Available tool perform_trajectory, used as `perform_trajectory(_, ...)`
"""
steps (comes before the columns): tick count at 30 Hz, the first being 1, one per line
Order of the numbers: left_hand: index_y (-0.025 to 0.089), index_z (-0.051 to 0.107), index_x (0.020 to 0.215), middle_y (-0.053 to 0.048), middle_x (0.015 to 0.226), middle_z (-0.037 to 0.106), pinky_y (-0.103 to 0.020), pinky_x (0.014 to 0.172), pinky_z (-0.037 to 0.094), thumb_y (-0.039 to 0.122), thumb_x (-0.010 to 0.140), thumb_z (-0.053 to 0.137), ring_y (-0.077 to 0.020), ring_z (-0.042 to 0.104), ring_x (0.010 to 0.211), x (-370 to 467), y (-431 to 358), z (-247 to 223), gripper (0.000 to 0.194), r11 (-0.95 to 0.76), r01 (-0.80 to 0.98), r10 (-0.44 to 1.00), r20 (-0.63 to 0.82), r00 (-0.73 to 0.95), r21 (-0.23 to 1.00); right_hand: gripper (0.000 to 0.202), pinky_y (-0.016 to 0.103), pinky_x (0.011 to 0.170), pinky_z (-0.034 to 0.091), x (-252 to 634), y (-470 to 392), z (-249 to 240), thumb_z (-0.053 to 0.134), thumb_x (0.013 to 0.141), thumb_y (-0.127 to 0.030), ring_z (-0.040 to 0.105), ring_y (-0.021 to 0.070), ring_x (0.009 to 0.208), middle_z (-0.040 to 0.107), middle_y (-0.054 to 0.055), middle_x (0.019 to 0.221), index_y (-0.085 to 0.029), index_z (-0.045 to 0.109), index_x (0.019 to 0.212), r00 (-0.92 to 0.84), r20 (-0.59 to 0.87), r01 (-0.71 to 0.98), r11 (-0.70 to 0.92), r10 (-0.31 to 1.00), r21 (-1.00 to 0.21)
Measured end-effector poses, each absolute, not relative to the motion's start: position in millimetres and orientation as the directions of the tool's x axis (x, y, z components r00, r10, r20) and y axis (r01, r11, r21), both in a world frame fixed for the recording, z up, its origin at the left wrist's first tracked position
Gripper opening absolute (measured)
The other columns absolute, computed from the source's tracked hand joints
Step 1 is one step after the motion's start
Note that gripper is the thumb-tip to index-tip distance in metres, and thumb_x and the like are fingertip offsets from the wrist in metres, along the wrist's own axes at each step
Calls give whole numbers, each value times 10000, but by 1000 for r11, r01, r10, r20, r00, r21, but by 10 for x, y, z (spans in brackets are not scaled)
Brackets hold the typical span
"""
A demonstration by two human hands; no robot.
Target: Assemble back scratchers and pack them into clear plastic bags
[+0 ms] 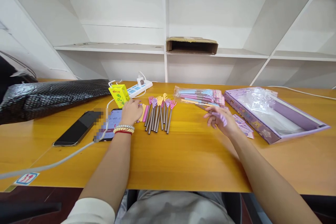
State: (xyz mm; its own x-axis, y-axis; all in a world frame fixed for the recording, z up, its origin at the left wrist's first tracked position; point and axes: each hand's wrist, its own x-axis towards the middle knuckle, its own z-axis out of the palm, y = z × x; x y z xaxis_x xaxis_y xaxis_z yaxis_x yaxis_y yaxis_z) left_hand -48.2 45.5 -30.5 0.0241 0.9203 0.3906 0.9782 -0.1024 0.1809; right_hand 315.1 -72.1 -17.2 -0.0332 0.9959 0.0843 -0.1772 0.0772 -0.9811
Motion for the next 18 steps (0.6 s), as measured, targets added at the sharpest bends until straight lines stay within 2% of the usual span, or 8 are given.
perform_trajectory(2,146,594,1158,-121,1173,578,-393,949,362,230,815,353,-287,498,1087,-484,483,-326,427,-103,982,931,364,37,161,462,248,337,375,3183,-737,-128,511,710,-580,651,226,571,692,103,832,-191,620,933,-31,131,-264,119,991,-957)
perform_trajectory(4,153,576,1183,-123,1175,585,-423,925,370,206,804,355,-304,496,1090,-487,513,-319,441,-77,985,952,305,26,156,441,253,358,389,3208,-745,-99,571,682,-535,656,233,605,694,88,844,-212,606,980,52,189,-236,196,981,-952)
perform_trajectory(7,171,560,1198,-142,1168,591,-468,883,373,183,774,378,-333,487,1104,-492,578,-281,461,-45,989,979,204,16,139,356,228,366,356,3215,-731,-68,678,656,-410,577,157,457,660,38,651,-188,627,930,204,284,10,289,937,-957)
perform_trajectory(9,164,601,1128,-161,1160,591,-483,866,368,198,764,396,-351,479,1114,-492,632,-257,420,-35,991,990,142,16,128,272,224,380,343,3199,-704,-47,670,687,-395,494,111,397,577,0,513,-164,661,830,265,361,229,306,894,-924)
perform_trajectory(12,135,662,966,-191,1098,615,-478,853,366,243,762,408,-363,504,1083,-487,700,-245,343,-10,990,997,77,-1,138,189,236,457,400,3168,-665,-19,666,704,-360,543,133,540,584,20,581,-173,691,706,239,503,446,366,831,-817)
perform_trajectory(13,132,669,933,-194,1054,633,-469,845,371,259,764,406,-359,524,1057,-486,713,-245,337,-2,989,998,67,-8,149,161,241,489,422,3162,-659,-15,677,696,-341,568,148,615,616,36,670,-182,695,685,212,534,457,400,819,-795)
perform_trajectory(15,141,678,903,-182,935,669,-451,826,379,284,771,398,-344,566,992,-489,722,-242,340,5,984,998,61,-16,176,129,248,503,443,3162,-657,-22,697,679,-318,580,150,664,648,58,843,-189,695,678,158,533,375,448,831,-811)
perform_trajectory(18,159,679,920,-153,791,686,-444,810,377,285,767,396,-331,599,921,-503,707,-227,345,4,977,998,56,-16,213,199,226,397,400,3192,-664,-53,716,661,-325,542,105,513,662,67,832,-178,687,791,83,379,84,372,922,-924)
